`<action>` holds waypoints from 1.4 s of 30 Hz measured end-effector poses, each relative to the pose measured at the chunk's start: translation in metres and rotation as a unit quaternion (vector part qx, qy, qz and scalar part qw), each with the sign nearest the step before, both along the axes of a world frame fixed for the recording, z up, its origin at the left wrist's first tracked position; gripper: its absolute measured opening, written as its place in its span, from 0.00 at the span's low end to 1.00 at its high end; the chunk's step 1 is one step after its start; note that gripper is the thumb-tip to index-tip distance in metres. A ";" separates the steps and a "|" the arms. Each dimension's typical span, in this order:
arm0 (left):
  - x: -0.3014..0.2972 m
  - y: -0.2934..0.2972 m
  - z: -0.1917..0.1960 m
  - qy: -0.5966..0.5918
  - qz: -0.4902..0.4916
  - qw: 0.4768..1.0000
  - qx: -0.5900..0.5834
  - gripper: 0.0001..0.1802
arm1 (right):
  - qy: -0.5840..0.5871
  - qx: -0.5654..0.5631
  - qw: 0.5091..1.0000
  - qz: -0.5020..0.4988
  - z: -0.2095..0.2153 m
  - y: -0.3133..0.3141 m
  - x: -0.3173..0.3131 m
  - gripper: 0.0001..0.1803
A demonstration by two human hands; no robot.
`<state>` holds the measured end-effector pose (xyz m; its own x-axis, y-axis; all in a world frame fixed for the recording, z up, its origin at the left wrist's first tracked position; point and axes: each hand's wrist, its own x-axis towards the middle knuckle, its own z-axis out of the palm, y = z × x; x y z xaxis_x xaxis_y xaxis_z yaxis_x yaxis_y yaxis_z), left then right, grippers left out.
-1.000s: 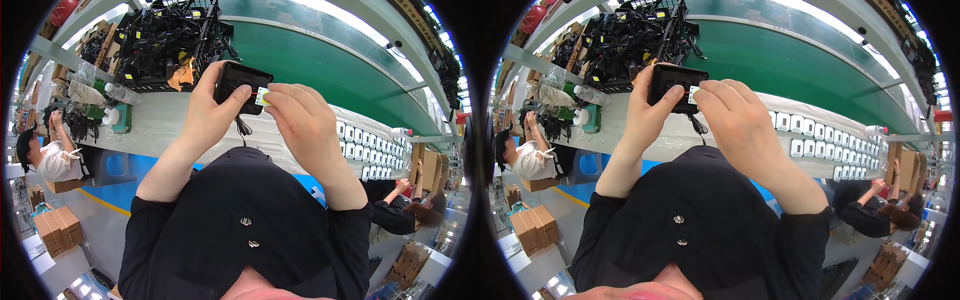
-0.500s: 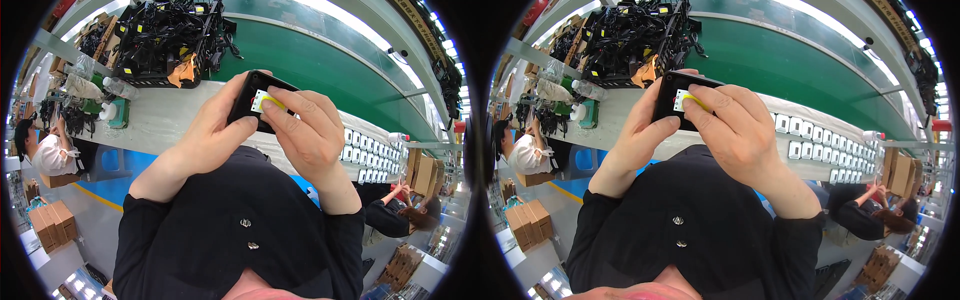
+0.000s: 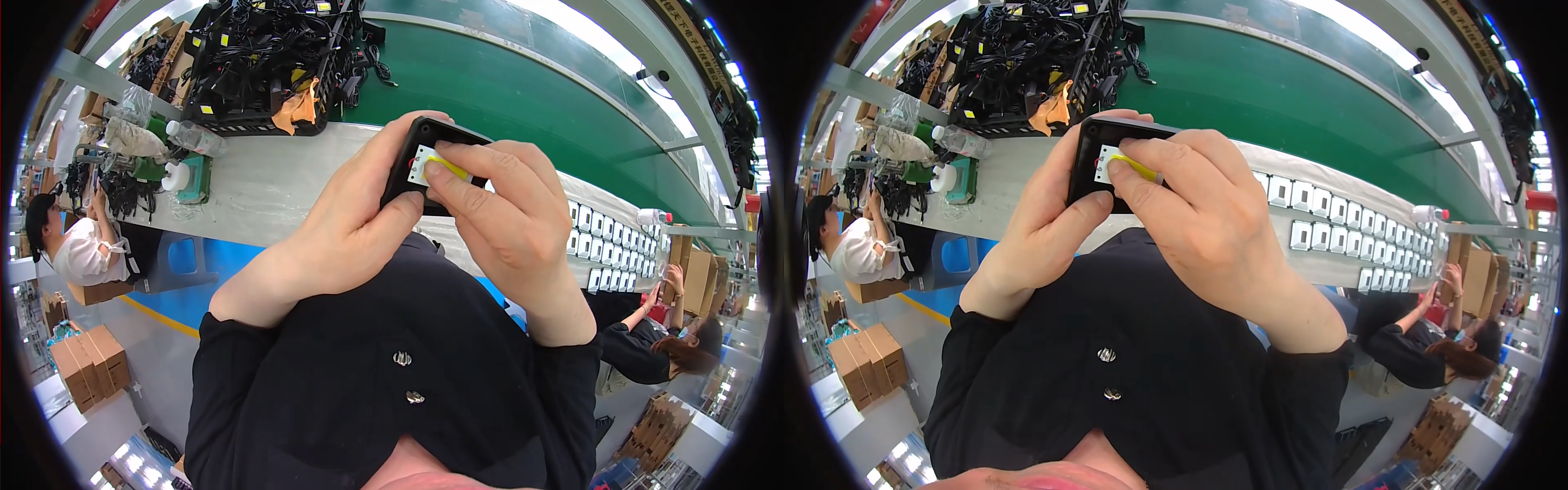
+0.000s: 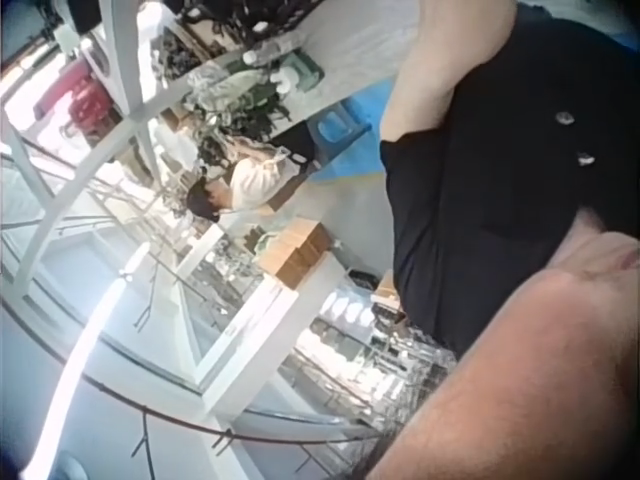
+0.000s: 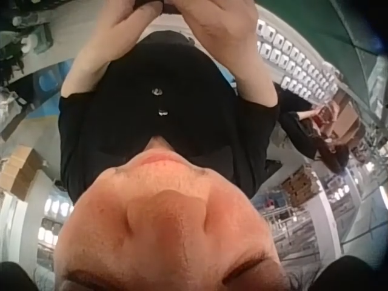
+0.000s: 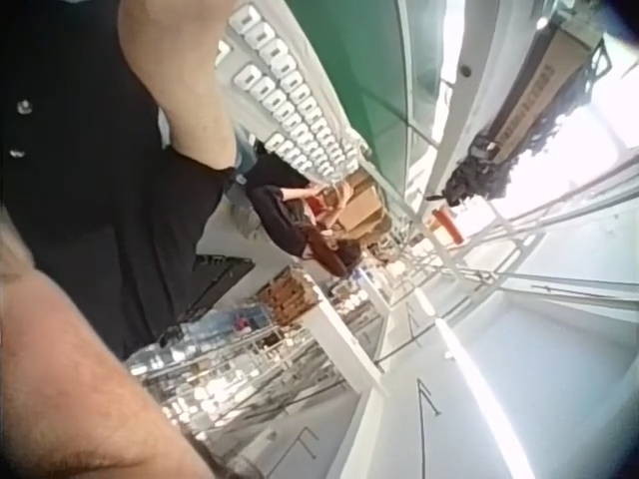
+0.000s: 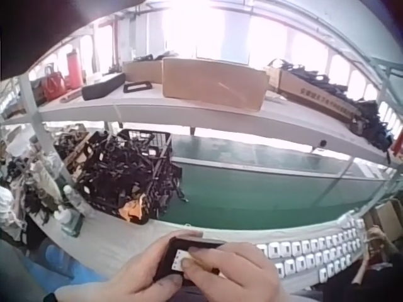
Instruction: Assembling LED light fixtures by peeling backing from LED chips and adhering them into plastic housings.
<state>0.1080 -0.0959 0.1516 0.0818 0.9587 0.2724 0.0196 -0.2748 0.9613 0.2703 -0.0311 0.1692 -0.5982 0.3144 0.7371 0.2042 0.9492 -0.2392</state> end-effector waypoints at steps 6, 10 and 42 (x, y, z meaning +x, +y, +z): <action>0.002 -0.006 0.008 -0.009 0.004 0.999 -0.036 0.30 | -0.013 0.014 1.000 -0.003 0.002 -0.001 -0.001 0.18; 0.007 -0.012 0.017 -0.091 0.004 0.995 -0.052 0.28 | -0.046 0.018 0.999 0.013 -0.002 -0.002 0.001 0.19; -0.020 0.006 -0.024 0.043 0.138 0.984 0.101 0.22 | 0.055 -0.617 0.775 0.128 -0.041 0.019 -0.026 0.15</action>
<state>0.0883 -0.0896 0.1276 -0.1433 0.8742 0.4639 0.1994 -0.4336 0.8788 0.2447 -0.0117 0.1284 -0.7128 0.7010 0.0208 -0.0385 -0.0096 -0.9992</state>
